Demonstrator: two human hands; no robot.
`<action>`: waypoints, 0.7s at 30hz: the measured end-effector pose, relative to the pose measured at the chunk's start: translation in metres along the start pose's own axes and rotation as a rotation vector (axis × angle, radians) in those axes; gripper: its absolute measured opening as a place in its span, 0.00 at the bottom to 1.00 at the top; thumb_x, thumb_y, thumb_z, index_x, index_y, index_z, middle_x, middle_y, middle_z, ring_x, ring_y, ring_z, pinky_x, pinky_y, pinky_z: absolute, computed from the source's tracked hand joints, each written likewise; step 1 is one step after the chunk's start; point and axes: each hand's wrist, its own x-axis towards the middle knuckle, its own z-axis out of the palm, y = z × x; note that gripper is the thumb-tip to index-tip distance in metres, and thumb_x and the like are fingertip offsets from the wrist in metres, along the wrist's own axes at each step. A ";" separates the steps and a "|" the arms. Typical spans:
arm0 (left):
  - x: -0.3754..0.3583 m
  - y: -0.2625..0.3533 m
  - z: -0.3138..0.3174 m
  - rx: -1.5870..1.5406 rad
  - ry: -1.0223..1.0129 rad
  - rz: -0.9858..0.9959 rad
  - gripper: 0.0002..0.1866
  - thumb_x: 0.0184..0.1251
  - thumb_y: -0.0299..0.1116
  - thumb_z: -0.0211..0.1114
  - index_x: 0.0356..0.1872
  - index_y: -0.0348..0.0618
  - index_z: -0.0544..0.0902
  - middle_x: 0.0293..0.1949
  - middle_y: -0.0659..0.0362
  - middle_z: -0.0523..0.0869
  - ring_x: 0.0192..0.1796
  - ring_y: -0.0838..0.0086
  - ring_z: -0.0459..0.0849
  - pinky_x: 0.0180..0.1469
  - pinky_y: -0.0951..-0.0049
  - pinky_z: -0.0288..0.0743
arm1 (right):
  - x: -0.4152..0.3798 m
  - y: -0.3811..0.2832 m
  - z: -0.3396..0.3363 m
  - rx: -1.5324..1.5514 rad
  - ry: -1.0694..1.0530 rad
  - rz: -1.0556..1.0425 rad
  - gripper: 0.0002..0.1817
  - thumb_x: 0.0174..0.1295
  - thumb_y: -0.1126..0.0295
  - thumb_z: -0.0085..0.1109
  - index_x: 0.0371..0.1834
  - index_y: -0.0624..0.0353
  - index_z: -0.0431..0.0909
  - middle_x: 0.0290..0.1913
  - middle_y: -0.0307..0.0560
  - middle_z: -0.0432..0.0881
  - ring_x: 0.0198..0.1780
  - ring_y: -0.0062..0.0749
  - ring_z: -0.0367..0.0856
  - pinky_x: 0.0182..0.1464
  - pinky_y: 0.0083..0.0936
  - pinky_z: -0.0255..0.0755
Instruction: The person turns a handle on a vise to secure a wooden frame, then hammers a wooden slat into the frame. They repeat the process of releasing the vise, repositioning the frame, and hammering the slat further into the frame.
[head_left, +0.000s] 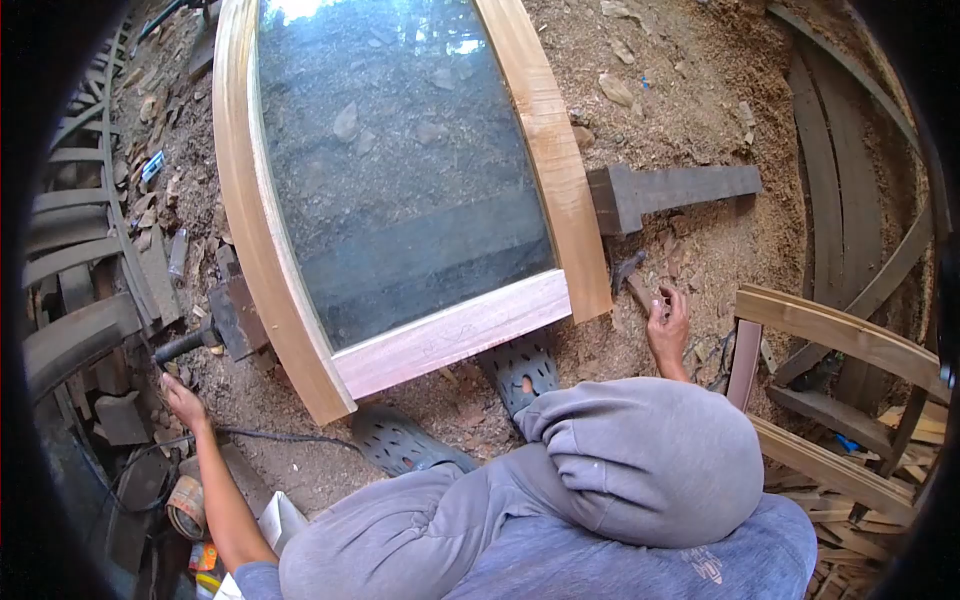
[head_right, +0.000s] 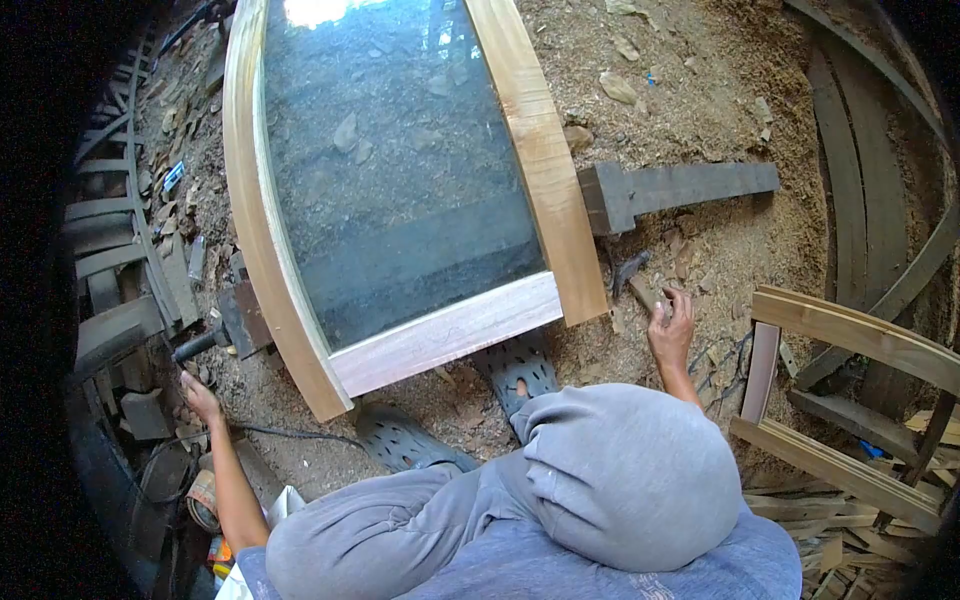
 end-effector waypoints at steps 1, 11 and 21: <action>0.001 0.008 -0.003 0.007 -0.001 -0.001 0.32 0.79 0.54 0.41 0.56 0.32 0.79 0.54 0.43 0.83 0.58 0.52 0.79 0.59 0.63 0.68 | -0.006 0.011 0.002 0.002 -0.007 0.001 0.14 0.62 0.73 0.55 0.51 0.61 0.76 0.47 0.54 0.78 0.53 0.50 0.77 0.55 0.42 0.71; 0.062 -0.053 0.011 -0.496 -0.277 -0.288 0.27 0.76 0.57 0.45 0.35 0.45 0.81 0.30 0.65 0.78 0.34 0.78 0.76 0.37 0.75 0.68 | -0.029 0.024 0.009 -0.150 -0.096 -0.104 0.17 0.59 0.68 0.60 0.51 0.60 0.75 0.49 0.57 0.76 0.54 0.55 0.73 0.58 0.46 0.66; -0.045 0.232 -0.082 -0.466 0.406 0.307 0.23 0.80 0.41 0.44 0.57 0.28 0.72 0.55 0.47 0.78 0.60 0.62 0.76 0.67 0.62 0.64 | -0.022 0.050 0.023 -0.242 -0.100 0.031 0.21 0.59 0.65 0.61 0.55 0.60 0.72 0.49 0.56 0.75 0.54 0.54 0.73 0.58 0.44 0.66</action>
